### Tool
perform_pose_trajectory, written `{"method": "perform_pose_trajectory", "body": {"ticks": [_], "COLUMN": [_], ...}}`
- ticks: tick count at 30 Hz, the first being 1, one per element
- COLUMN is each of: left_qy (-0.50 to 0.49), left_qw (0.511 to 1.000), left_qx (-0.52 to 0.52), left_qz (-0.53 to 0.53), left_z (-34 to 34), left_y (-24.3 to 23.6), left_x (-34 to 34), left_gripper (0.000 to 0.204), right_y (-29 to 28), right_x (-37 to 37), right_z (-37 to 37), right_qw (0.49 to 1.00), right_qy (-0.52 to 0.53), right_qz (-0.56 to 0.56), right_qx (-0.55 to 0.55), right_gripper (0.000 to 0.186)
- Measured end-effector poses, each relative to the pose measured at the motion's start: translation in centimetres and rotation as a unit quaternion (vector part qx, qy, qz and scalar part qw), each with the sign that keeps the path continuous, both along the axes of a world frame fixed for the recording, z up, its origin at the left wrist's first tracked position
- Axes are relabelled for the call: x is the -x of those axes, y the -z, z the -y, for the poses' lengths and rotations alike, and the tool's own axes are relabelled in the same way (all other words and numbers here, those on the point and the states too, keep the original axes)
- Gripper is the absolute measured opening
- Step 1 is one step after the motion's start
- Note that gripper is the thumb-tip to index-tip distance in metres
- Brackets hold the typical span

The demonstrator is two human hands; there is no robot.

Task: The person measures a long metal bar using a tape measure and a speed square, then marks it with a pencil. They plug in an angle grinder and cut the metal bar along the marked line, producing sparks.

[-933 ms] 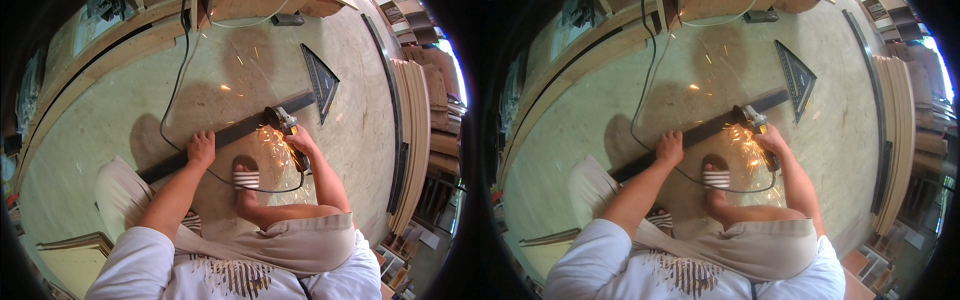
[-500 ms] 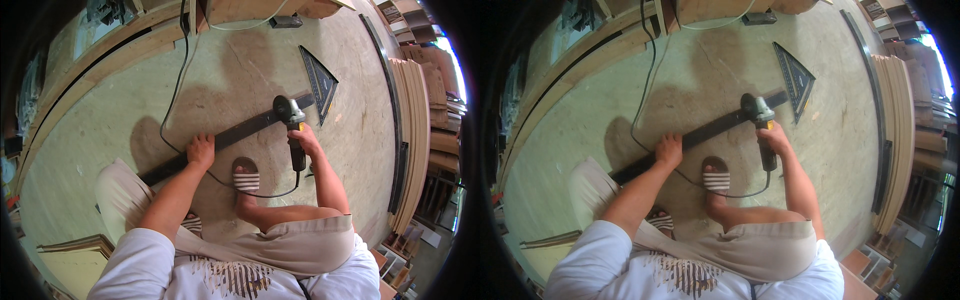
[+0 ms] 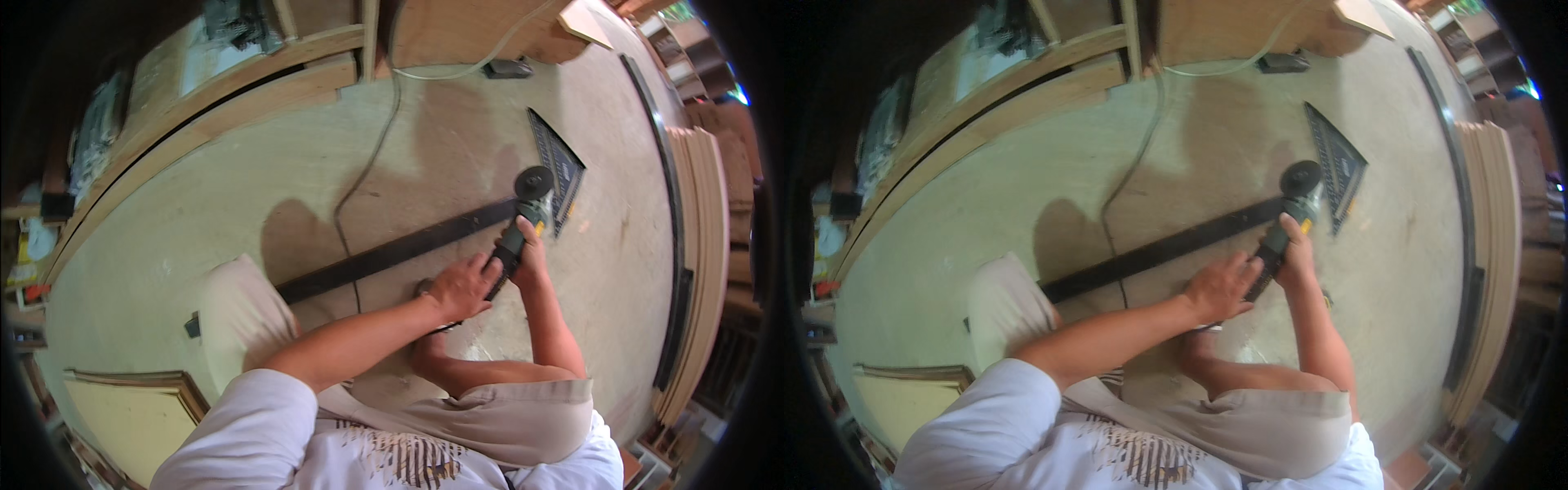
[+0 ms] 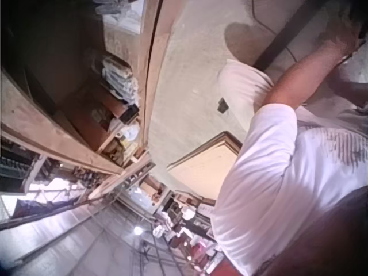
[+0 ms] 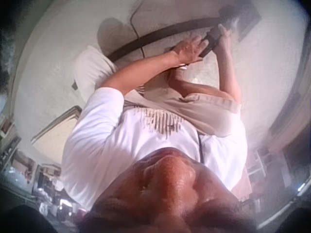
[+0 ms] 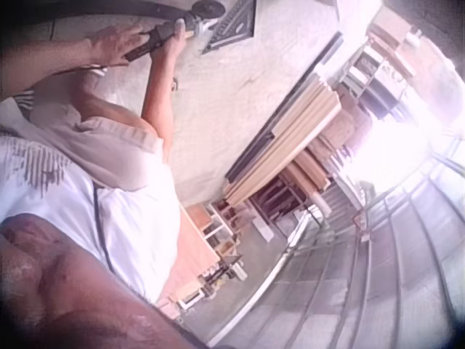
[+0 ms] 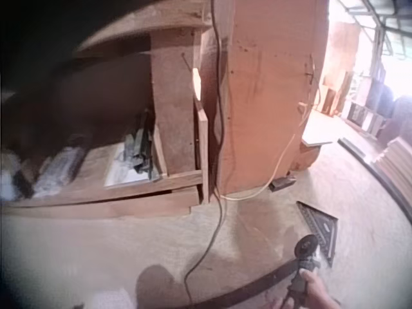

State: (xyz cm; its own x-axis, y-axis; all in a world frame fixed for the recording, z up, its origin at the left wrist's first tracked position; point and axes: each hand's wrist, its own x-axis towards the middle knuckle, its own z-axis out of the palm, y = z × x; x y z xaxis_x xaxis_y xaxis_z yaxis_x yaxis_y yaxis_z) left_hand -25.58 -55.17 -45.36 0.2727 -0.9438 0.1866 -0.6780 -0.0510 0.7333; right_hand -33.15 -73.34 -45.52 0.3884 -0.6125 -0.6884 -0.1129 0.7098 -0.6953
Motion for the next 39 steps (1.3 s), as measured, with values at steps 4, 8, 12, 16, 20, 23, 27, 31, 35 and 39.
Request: {"method": "perform_pose_trajectory", "body": {"ticks": [4, 8, 12, 16, 20, 23, 27, 31, 35, 39], "left_qy": [-0.012, 0.012, 0.018, 0.05, 0.043, -0.156, -0.099, -0.103, -0.097, -0.106], "left_qw": [0.993, 0.977, 0.968, 0.979, 0.998, 0.977, 0.889, 0.901, 0.914, 0.924], "left_qx": [0.011, 0.054, 0.029, 0.02, 0.01, -0.147, -0.446, -0.418, -0.392, -0.356], "left_qz": [0.119, 0.205, 0.249, 0.195, -0.038, -0.014, 0.047, 0.049, 0.046, 0.093], "left_z": [-0.1, 0.7, 1.1, 1.4, 1.1, -0.8, -4.2, -5.1, -4.8, -4.9], "left_y": [0.1, -1.5, -1.7, -1.8, -1.7, 5.2, 8.6, 10.2, 9.3, 9.8], "left_x": [0.9, 0.6, 0.7, 0.0, -2.7, -4.9, -8.3, -8.2, -8.0, -7.9], "left_gripper": [0.037, 0.017, 0.014, 0.023, 0.05, 0.063, 0.067, 0.062, 0.052, 0.048], "right_y": [0.3, 0.0, -0.9, -0.1, 0.2, 0.3, 0.8, -0.1, -1.6, -3.5], "right_x": [-0.2, -0.7, -1.5, -0.9, 1.5, 2.8, 5.1, 5.7, 6.0, 3.4], "right_z": [-0.6, -0.6, -1.2, -0.4, 0.6, 1.2, 2.1, 3.3, 4.2, 3.3], "right_qw": [1.0, 1.0, 1.0, 0.999, 0.999, 0.998, 0.999, 0.962, 0.818, 0.703], "right_qy": [-0.003, 0.004, 0.016, 0.032, 0.043, 0.023, 0.004, -0.101, -0.224, -0.328], "right_qz": [0.016, -0.007, -0.006, 0.002, -0.002, -0.012, -0.034, -0.119, -0.31, -0.464], "right_qx": [-0.005, -0.001, -0.019, -0.011, -0.024, -0.063, 0.018, 0.226, 0.43, 0.428], "right_gripper": [0.034, 0.04, 0.039, 0.039, 0.046, 0.046, 0.042, 0.042, 0.052, 0.051]}}
